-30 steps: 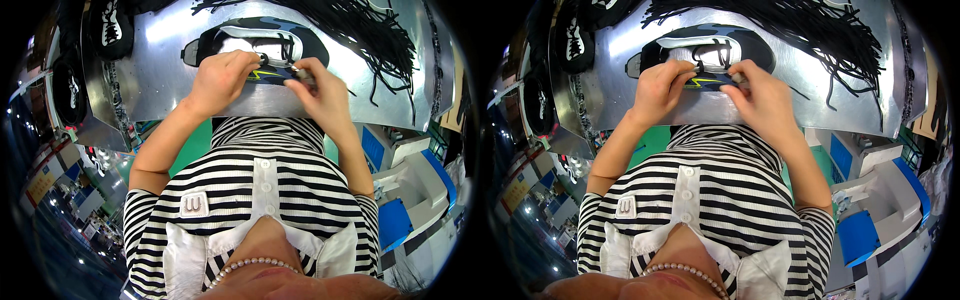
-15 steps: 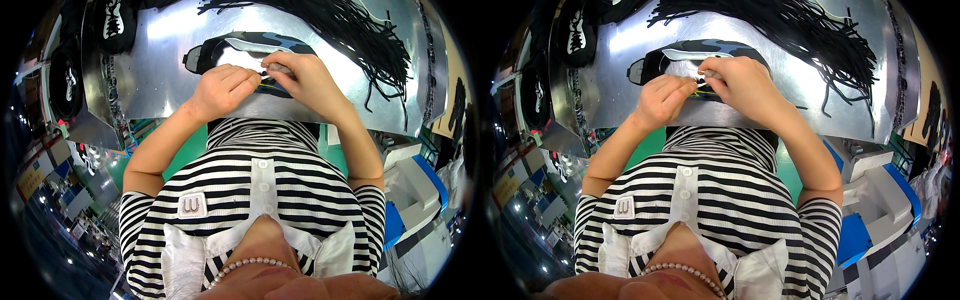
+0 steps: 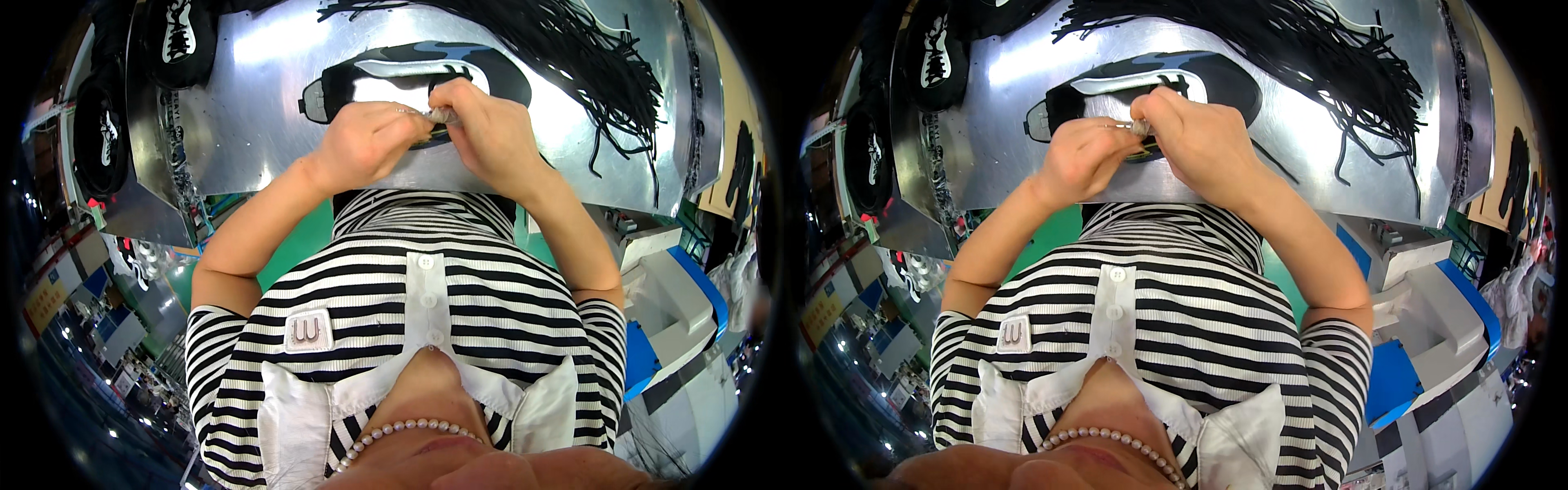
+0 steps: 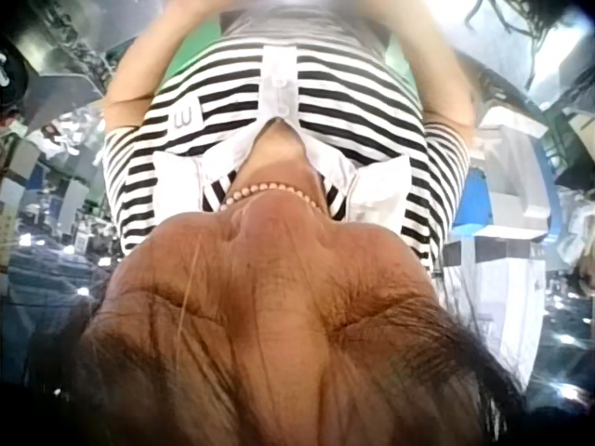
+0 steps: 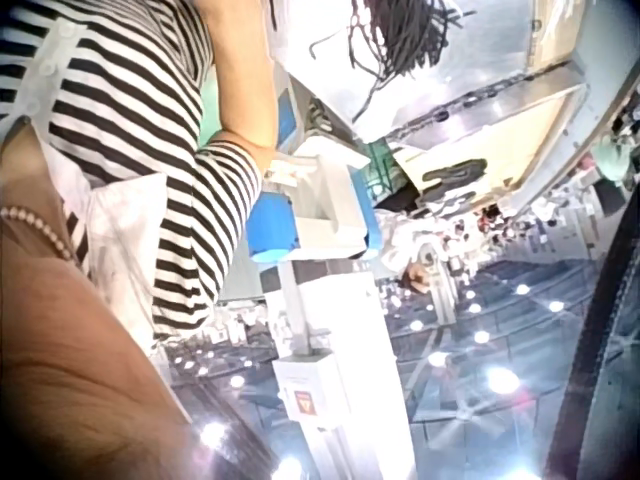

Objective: The person laces a shoe on a metal workbench. The person pulls a black lace through the eyelets of a sneaker upper, using a small metal tool to help thread it, and sets the laced shoe aside to reach for another upper.

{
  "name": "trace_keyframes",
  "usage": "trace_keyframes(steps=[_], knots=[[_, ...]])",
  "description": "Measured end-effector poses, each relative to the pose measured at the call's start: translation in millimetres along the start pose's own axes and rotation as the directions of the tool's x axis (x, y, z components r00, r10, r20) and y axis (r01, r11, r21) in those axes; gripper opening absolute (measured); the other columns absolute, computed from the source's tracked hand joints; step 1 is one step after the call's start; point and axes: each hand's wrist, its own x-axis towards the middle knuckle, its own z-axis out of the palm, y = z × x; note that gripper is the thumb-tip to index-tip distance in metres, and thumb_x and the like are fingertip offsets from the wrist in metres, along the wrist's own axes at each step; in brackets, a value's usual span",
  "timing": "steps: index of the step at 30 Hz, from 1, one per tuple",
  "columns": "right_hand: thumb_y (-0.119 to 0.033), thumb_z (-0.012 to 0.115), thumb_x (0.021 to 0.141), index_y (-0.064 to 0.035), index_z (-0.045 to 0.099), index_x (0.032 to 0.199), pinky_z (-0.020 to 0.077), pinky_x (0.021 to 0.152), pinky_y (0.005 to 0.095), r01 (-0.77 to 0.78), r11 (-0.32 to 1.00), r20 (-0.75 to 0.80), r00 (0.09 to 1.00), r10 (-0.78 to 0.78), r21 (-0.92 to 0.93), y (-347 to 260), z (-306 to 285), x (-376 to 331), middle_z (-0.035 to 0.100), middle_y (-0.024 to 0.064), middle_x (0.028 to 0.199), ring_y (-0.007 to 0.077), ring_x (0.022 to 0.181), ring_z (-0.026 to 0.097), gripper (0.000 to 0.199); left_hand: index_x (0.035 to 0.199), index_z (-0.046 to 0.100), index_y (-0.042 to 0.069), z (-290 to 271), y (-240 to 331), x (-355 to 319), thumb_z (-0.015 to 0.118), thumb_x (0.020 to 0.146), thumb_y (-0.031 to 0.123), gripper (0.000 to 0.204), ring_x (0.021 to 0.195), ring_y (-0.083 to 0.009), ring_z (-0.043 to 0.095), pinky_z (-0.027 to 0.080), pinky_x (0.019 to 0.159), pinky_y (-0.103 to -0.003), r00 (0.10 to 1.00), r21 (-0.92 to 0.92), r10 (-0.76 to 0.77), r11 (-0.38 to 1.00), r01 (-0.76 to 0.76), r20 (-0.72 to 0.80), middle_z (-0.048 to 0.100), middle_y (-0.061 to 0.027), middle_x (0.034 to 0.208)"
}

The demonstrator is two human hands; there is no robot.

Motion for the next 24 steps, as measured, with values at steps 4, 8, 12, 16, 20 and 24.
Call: trace_keyframes(steps=[4,8,12,16,20,24], knots=[[0.0,0.064,0.082,-0.0091,0.059,0.103,0.0514,0.06,0.0358,-0.148,0.987,-0.35,0.93,0.115,-0.07,19.2,-14.8,12.2,0.064,0.0077,0.087,0.0285,0.07,0.065,0.023,0.092,0.064,0.003,12.1,8.9,-5.2,0.069,0.075,0.005,0.017,0.074,-0.0268,0.067,0.055,0.064,-0.035,0.983,-0.13,0.05,0.991,-0.027,0.177,0.068,-0.0089,0.085],[-0.001,0.071,0.084,-0.0061,0.061,0.103,0.0519,0.062,0.0293,-0.17,0.974,-0.343,0.915,0.211,0.147,16.2,-14.6,6.5,0.068,0.009,0.085,0.0233,0.072,0.068,0.022,0.103,0.062,0.002,3.1,5.1,2.4,0.073,0.081,0.007,0.025,0.078,-0.0298,0.069,0.055,0.068,-0.035,0.99,-0.092,-0.01,0.995,0.023,0.137,0.07,-0.011,0.091],[-0.003,0.071,0.086,-0.0056,0.062,0.102,0.0496,0.059,0.0236,-0.244,0.901,-0.255,0.903,0.346,0.36,16.9,-0.4,-3.3,0.068,0.0053,0.083,0.0128,0.068,0.066,0.018,0.134,0.041,0.002,-1.7,16.1,6.8,0.075,0.087,0.015,0.059,0.087,-0.0281,0.072,0.055,0.074,-0.034,0.9,-0.236,-0.393,0.872,0.43,0.189,0.07,-0.0145,0.095],[-0.003,0.071,0.086,-0.0064,0.063,0.101,0.0493,0.057,0.0231,-0.238,0.875,-0.201,0.916,0.346,0.422,9.5,8.6,0.0,0.068,0.0057,0.082,0.0121,0.065,0.065,0.018,0.134,0.044,0.003,-9.5,20.2,15.5,0.062,0.096,0.032,0.051,0.077,-0.0326,0.066,0.05,0.07,-0.04,0.691,-0.21,-0.713,0.662,0.719,0.12,0.066,-0.0176,0.085],[0.001,0.071,0.08,-0.0092,0.064,0.104,0.0512,0.057,0.0266,-0.196,0.972,-0.162,0.963,0.215,0.126,2.5,9.8,3.0,0.069,0.0056,0.085,0.0184,0.063,0.066,0.027,0.128,0.054,0.005,-5.8,12.5,13.1,0.058,0.098,0.034,0.042,0.084,-0.03,0.061,0.047,0.075,-0.039,0.753,-0.211,-0.658,0.736,0.644,0.005,0.062,-0.0193,0.088],[0.001,0.07,0.081,-0.01,0.061,0.112,0.0536,0.061,0.0262,-0.11,0.984,-0.214,0.967,0.14,0.143,2.2,16.0,-2.8,0.072,0.0055,0.092,0.0198,0.07,0.07,0.035,0.127,0.059,0.003,-3.6,12.1,13.7,0.056,0.1,0.022,0.033,0.08,-0.014,0.054,0.046,0.077,-0.027,0.738,-0.17,-0.675,0.727,0.665,0.001,0.061,-0.0063,0.096]])
